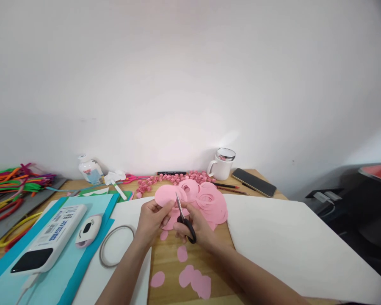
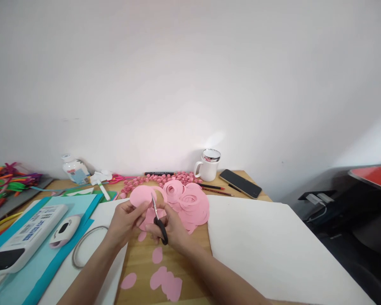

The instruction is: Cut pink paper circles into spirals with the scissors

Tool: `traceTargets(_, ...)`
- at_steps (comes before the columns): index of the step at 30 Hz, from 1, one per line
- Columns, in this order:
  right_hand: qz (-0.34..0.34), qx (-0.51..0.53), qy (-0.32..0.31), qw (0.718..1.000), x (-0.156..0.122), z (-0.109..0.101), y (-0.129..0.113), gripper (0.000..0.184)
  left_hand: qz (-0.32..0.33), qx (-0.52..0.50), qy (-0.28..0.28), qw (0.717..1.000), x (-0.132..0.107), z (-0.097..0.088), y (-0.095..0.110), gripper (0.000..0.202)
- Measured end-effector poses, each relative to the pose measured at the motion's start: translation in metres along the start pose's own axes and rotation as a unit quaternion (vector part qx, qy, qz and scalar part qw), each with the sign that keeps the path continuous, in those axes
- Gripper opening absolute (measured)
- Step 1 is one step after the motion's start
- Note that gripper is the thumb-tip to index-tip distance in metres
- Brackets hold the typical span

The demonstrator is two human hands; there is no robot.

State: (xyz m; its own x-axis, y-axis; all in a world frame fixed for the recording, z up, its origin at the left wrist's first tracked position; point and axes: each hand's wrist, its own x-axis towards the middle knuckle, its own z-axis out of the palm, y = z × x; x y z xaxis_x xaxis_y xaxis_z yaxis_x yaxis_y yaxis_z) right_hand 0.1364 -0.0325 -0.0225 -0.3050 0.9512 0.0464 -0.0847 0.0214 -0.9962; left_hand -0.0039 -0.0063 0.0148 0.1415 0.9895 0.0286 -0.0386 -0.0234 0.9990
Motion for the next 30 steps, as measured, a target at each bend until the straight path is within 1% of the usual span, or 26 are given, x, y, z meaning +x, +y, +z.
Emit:
traceTargets(4,0.003,0.037,0.005,0.999,0.0,-0.001,-0.004,0.054,-0.017,0.018,-0.015,1.0,0.0,-0.003,0.004,0.031)
traceTargets(7,-0.015,0.08,0.006,0.997,0.002,-0.003,-0.005,0.058,-0.02,0.022,-0.024,0.999,0.0,-0.003,0.004,0.03)
traceTargets(9,-0.019,0.086,0.002,0.996,0.002,-0.003,-0.005,0.058,-0.02,0.023,-0.024,0.999,0.0,-0.003,0.004,0.03)
traceTargets(13,-0.007,0.055,0.004,0.998,0.001,-0.004,-0.004,0.056,-0.01,0.026,-0.023,0.999,-0.001,-0.002,0.007,0.031)
traceTargets(18,-0.015,0.004,0.02,1.0,0.001,-0.005,-0.002,0.05,-0.007,0.022,-0.014,1.0,-0.002,-0.002,0.009,0.028)
traceTargets(26,-0.015,-0.004,0.03,0.999,0.003,-0.004,0.005,0.049,0.001,0.015,-0.008,1.0,0.0,-0.005,0.005,0.027)
traceTargets(30,-0.026,0.003,0.02,0.999,0.002,-0.005,0.006,0.049,0.005,0.006,0.003,1.0,0.001,-0.006,0.003,0.027)
